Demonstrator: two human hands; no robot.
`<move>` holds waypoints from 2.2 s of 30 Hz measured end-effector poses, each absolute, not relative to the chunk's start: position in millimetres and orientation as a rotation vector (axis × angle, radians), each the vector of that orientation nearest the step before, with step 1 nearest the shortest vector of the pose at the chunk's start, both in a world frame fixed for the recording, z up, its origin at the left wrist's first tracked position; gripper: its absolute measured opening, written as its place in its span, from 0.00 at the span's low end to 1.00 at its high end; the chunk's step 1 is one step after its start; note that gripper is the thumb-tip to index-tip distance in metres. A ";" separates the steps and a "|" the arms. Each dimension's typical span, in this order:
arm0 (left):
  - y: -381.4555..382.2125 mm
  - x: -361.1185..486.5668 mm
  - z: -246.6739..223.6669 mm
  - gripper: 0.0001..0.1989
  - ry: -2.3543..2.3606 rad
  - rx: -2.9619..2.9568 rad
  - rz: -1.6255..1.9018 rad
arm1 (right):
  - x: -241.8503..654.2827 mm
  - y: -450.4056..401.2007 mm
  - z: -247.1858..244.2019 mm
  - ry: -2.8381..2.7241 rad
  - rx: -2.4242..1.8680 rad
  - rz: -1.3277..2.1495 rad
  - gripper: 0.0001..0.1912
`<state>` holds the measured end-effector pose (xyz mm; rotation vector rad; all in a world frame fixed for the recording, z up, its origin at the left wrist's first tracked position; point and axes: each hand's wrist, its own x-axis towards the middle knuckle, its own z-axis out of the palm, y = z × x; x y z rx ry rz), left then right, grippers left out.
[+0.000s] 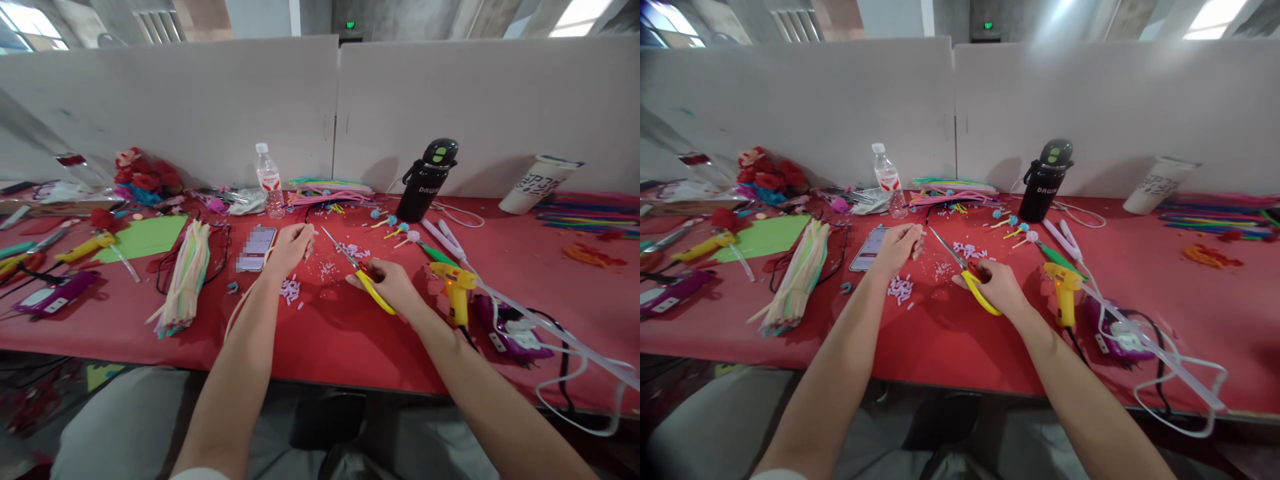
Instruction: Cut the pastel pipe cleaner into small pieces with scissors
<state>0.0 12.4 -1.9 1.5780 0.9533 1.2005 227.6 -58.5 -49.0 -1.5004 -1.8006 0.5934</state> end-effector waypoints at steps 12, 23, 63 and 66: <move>8.3 -68.6 4.7 0.11 1.408 1.807 0.214 | 228.6 -57.8 -44.1 -1.718 -1.467 0.581 0.26; 14.5 -73.1 -3.2 0.17 1.549 1.957 0.351 | 235.9 -54.0 -45.2 -1.568 -1.473 0.618 0.25; 83.3 55.8 -30.9 0.06 1.689 2.399 0.194 | 240.5 -42.7 -40.7 -1.353 -1.397 0.637 0.25; 82.3 54.1 -30.3 0.09 1.677 2.407 0.183 | 240.6 -42.1 -42.1 -1.367 -1.415 0.620 0.25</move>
